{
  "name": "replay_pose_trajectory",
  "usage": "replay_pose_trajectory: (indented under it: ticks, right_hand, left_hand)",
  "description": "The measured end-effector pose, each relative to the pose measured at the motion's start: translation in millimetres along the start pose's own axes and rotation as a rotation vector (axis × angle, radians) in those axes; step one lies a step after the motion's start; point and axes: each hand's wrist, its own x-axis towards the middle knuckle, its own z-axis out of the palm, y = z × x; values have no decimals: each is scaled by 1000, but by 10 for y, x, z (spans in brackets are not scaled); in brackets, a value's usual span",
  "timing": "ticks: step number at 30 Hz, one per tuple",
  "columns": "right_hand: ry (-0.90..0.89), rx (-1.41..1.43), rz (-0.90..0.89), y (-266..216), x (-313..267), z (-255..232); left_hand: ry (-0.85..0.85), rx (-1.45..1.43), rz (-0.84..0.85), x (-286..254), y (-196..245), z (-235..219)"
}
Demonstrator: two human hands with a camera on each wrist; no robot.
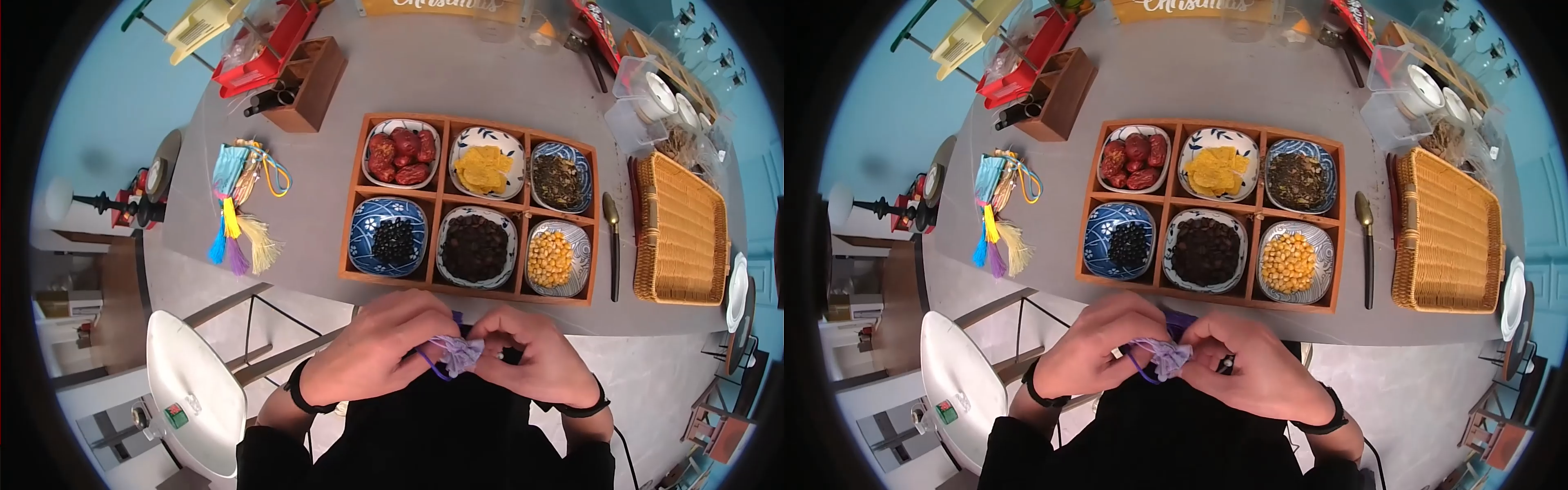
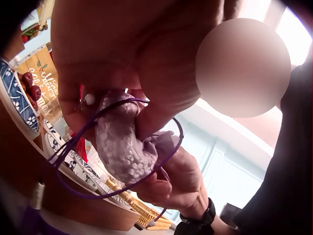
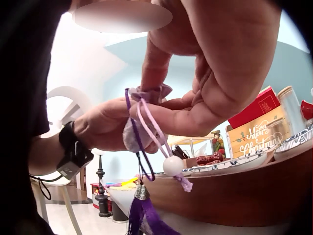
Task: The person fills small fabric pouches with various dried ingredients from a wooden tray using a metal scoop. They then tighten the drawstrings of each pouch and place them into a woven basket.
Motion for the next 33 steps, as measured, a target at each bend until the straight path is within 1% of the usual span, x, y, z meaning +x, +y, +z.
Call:
replay_pose_trajectory:
  ticks: [1,2,4,5,6,7,8,9,10,11,12,13,14,15,16,17,18,19,20,21,22,23,24,25,26,28,32,33]
  right_hand:
    - [-34,-36,7,-14,-8,-23]
    - [-66,-72,12,-15,-7,-42]
    - [-91,-55,18,11,-7,-75]
    - [-106,-38,30,19,-5,-83]
    - [-107,-36,31,11,7,-94]
    - [-214,43,-27,-7,24,-114]
    - [-321,120,-86,-19,35,-126]
    - [-338,176,-131,-24,39,-106]
    - [-341,175,-129,-4,42,-78]
    - [-280,226,-117,35,48,-47]
    - [-218,276,-104,53,51,-15]
    - [-80,223,-131,-4,52,35]
    - [-78,223,-132,-31,47,52]
    - [22,94,-195,-49,41,68]
    - [124,-38,-257,-61,47,85]
    - [122,-38,-256,-77,72,108]
    - [138,-116,-296,-97,112,141]
    - [147,-195,-338,-113,142,175]
    - [133,-199,-340,-115,163,205]
    - [147,-223,-361,-103,191,231]
    - [164,-245,-380,-87,211,255]
    - [163,-246,-381,-67,240,271]
    - [193,-261,-453,-45,275,284]
    - [221,-276,-521,-33,292,297]
    - [218,-276,-518,-33,303,311]
    - [259,-438,-588,-38,324,342]
    - [258,-388,-551,0,267,370]
    - [286,-410,-474,28,259,376]
  left_hand:
    - [-43,2,21,-14,-1,-12]
    - [-36,7,13,-28,-11,-28]
    - [-87,-83,36,-47,-52,-58]
    - [-86,-79,35,-64,-78,-74]
    - [-158,-287,55,-95,-107,-85]
    - [-229,-498,75,-121,-138,-81]
    - [-229,-500,75,-120,-175,-80]
    - [-289,-640,56,-104,-222,-87]
    - [-349,-779,36,-94,-282,-90]
    - [-366,-803,105,-75,-380,-82]
    - [-364,-805,106,-91,-344,-71]
    - [-93,-577,17,-98,-247,-66]
    - [171,-340,-69,-112,-187,-58]
    - [322,-265,-169,-180,-236,-58]
    - [498,-300,-248,-198,-226,-71]
    - [500,-347,-242,-218,-183,-73]
    - [506,-396,-239,-244,-123,-86]
    - [376,-332,-208,-226,-53,-106]
    - [250,-266,-176,-183,8,-109]
    - [206,-268,-242,-142,41,-74]
    - [214,-268,-243,-136,43,-22]
    - [293,-300,-279,-140,31,35]
    - [367,-333,-315,-136,21,70]
    - [351,-222,-342,-113,62,62]
    - [352,-225,-345,-88,73,71]
    - [375,82,-399,-58,81,75]
    - [336,67,-410,-60,10,66]
    - [402,116,-414,-64,-38,64]
